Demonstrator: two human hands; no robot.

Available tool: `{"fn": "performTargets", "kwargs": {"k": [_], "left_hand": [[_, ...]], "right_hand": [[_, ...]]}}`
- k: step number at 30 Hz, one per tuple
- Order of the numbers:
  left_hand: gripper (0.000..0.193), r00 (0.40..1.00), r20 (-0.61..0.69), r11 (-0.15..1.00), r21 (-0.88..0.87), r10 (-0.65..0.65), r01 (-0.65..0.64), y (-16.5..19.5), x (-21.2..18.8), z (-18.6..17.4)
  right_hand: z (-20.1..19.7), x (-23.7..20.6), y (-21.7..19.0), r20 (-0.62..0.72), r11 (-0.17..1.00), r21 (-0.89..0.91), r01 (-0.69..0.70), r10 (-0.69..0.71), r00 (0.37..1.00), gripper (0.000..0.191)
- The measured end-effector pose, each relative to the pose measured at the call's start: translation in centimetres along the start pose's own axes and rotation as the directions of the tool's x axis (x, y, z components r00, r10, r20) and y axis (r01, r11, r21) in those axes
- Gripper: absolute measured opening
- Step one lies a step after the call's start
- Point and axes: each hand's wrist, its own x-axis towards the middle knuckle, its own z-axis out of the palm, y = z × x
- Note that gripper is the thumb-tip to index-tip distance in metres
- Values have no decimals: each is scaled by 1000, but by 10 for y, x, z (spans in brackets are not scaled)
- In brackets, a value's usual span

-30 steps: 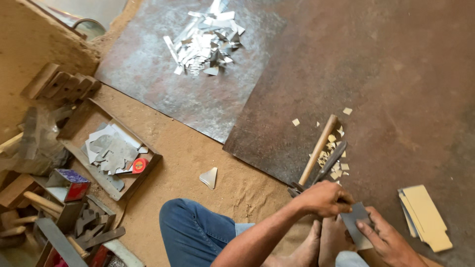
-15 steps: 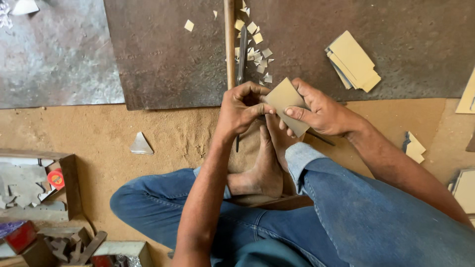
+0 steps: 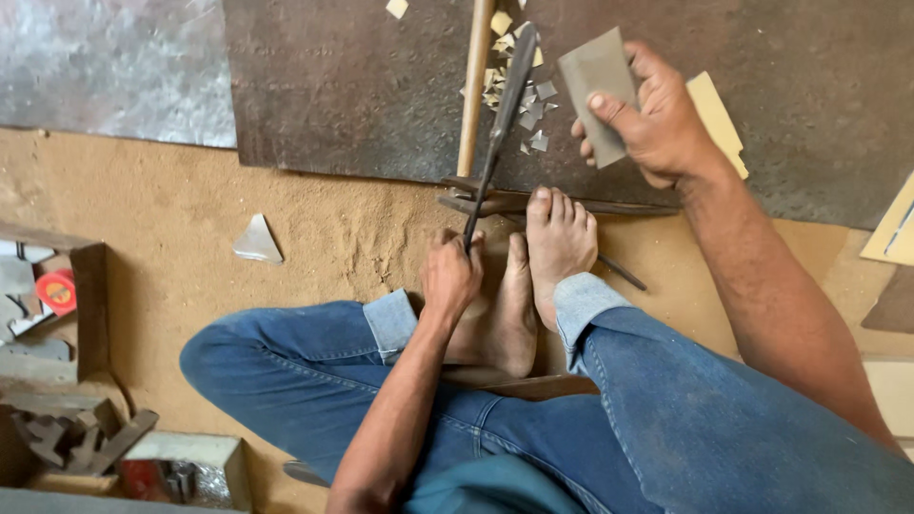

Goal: The person sits on the workshop floor and cuts small flat metal pieces into narrow strips using hand shears, letting the cut pieces and scrap fall onto a metal sheet beside them. They occasionally gather and toss the accumulated cut pieces aside and pick up new uncut pieces to continue cutting.

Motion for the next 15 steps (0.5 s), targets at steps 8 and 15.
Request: {"fn": "performTargets", "kwargs": {"k": [8,15], "left_hand": [[42,975,-171,877,-437,140,-202,-17,-24,7],[57,985,-117,827,-536,123,-167,-18,-12,0]], "right_hand": [[27,26,-9,101,991,-134,-6,19,995,37],[39,26,-10,123,976,-206,-66,93,988,41]]}}
